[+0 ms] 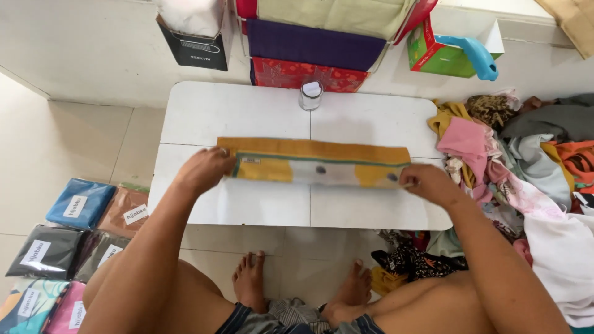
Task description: Cleaning fabric pieces with a lint roller and folding them neatly on a table.
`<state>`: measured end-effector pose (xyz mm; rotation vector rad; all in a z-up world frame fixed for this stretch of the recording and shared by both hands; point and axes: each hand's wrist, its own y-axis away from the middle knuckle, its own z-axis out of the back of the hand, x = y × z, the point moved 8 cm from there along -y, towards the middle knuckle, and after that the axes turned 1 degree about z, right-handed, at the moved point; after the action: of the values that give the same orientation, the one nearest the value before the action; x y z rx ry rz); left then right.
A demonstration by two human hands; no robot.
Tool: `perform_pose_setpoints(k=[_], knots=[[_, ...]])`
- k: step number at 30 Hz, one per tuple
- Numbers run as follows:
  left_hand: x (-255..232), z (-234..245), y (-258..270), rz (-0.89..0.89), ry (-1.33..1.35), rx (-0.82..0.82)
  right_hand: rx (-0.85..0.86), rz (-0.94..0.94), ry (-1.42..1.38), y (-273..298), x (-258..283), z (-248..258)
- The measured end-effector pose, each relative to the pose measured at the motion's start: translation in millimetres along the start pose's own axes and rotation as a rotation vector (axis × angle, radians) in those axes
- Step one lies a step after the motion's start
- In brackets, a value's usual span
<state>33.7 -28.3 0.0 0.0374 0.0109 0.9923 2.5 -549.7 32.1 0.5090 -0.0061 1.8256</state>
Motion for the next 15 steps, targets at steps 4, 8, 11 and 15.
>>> perform_pose_setpoints(k=[4,8,11,15], knots=[[7.5,-64.4,15.8,0.099,-0.018,0.318,0.183,-0.075,0.083,8.3,14.4,-29.6],[16.2,-17.6,13.8,0.267,0.107,0.400,0.195,-0.123,0.130,6.5,38.9,-16.5],[13.6,-3.8,7.2,0.254,0.176,0.242,0.055,-0.040,0.198,-0.6,69.6,-3.3],[-2.8,-11.1,4.2,0.288,0.178,0.324,0.121,-0.041,0.030,-17.9,34.9,-39.6]])
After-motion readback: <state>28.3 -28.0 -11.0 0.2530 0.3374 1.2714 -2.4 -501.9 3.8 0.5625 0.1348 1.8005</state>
